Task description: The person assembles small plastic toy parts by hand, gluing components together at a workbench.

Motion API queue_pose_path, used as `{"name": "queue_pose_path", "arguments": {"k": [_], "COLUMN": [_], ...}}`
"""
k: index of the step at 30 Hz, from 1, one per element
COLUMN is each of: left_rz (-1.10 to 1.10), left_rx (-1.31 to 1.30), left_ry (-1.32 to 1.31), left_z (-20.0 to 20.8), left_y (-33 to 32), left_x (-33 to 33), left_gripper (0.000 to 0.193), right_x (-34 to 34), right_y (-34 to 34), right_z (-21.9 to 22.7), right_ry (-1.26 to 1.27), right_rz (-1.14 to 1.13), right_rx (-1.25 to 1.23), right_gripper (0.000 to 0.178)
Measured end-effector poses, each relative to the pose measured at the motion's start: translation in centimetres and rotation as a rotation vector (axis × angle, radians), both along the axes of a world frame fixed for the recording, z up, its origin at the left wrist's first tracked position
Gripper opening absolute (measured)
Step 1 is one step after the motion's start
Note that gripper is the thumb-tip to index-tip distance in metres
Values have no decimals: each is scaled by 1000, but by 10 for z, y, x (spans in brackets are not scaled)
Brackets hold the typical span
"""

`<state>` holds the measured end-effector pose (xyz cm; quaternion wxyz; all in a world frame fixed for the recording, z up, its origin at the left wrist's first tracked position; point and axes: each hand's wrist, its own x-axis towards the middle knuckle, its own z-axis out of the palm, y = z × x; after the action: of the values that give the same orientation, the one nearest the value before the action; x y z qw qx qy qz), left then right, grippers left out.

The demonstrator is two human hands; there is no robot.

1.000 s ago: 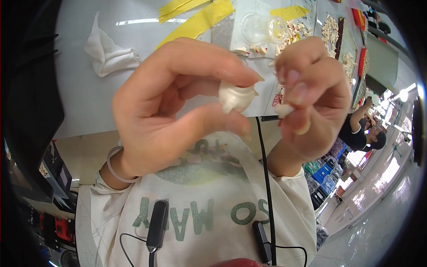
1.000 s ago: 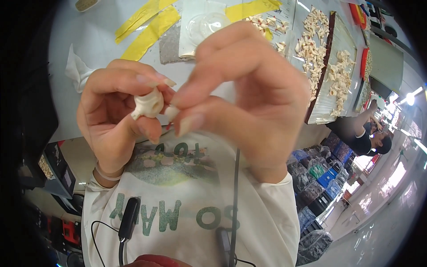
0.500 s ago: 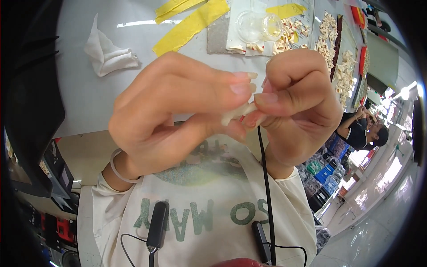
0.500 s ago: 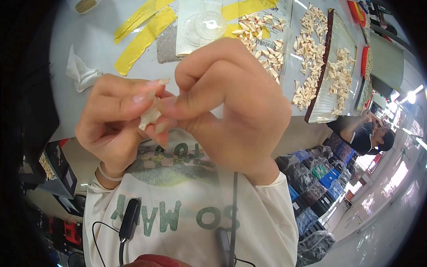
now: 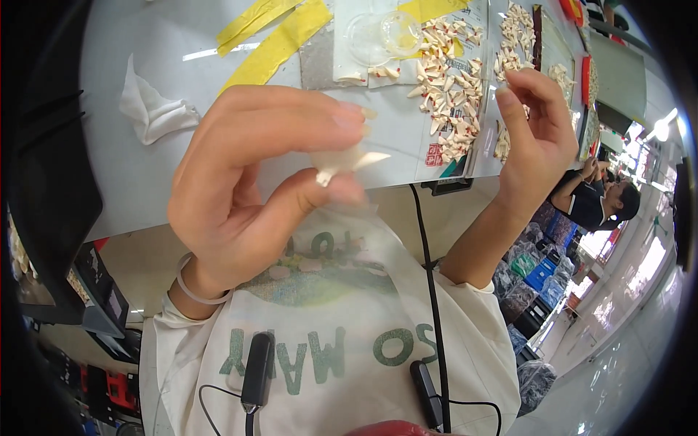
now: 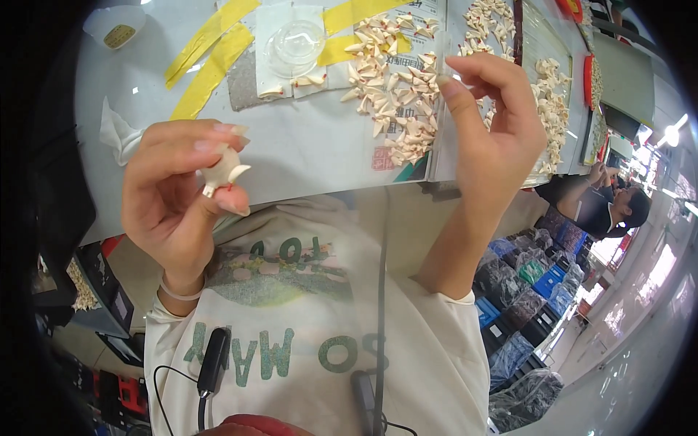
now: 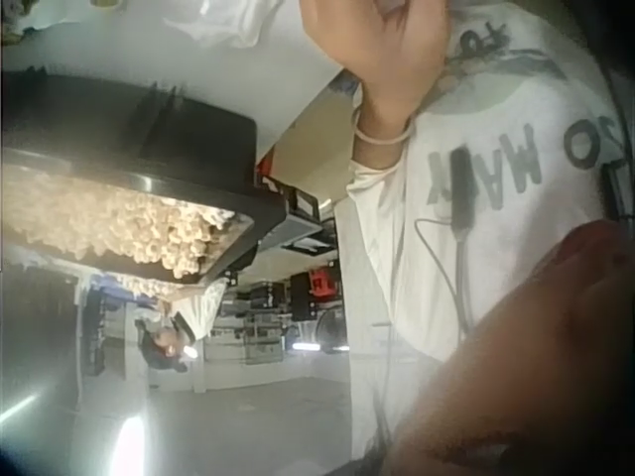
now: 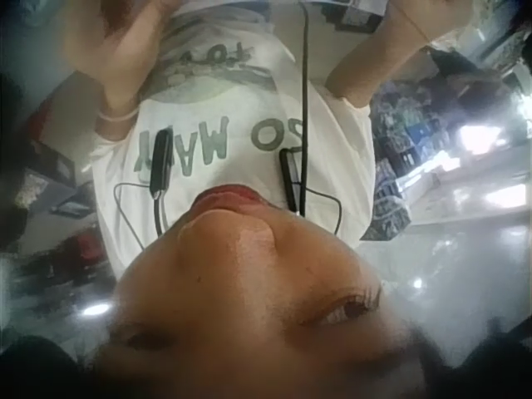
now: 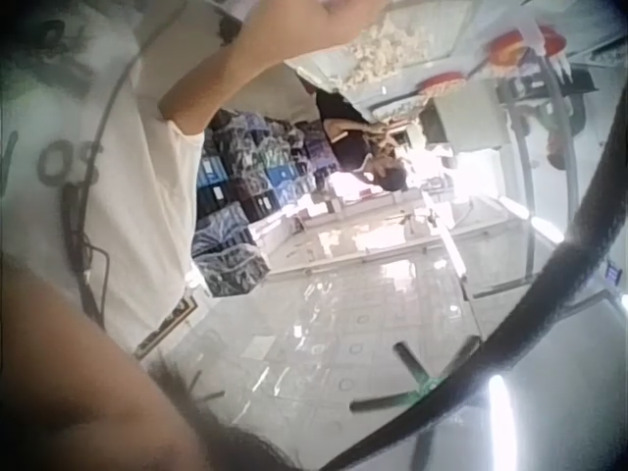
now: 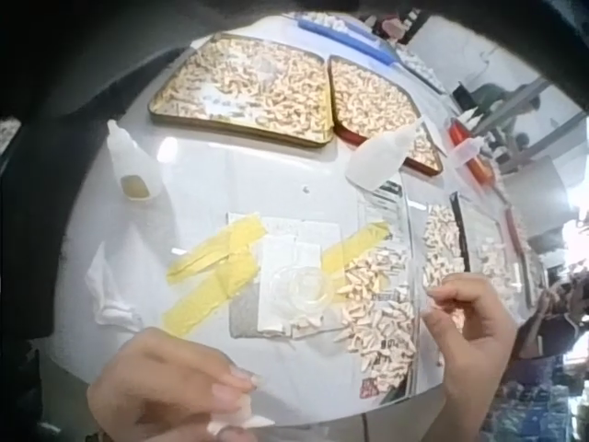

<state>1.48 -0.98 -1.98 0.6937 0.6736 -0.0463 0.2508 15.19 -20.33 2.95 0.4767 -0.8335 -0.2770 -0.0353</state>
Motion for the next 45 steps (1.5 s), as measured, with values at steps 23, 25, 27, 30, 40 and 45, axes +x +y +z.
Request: {"name": "queue_pose_path", "arguments": {"k": [23,25,27,30,40,45], "left_rz": [98,96,95,87,62,49], "left_rx": [56,44,33,53,40,48], "left_ry": [113,111,109,122,131,133], "left_z": [3,3,3,4,5,4], "left_y": [-5,-6,-5,-4,-3,-3], "left_x": [-2,-1,-1,-1,-1,-1], "left_gripper": [33,33,32,32,29,27], "right_x": [24,24,24,27,30,31], "right_y": [7,7,7,5,4,7], "right_z": [-9,-10,-11,-11,-5,-10], "right_ry": [-284,-263,-242,-293,-371,-468], "right_rz": [220,224,228,228,200,205], "right_rx": [-576,-550,-524,-502,-535,-615], "right_gripper": [17,18,20,23,17,17]}}
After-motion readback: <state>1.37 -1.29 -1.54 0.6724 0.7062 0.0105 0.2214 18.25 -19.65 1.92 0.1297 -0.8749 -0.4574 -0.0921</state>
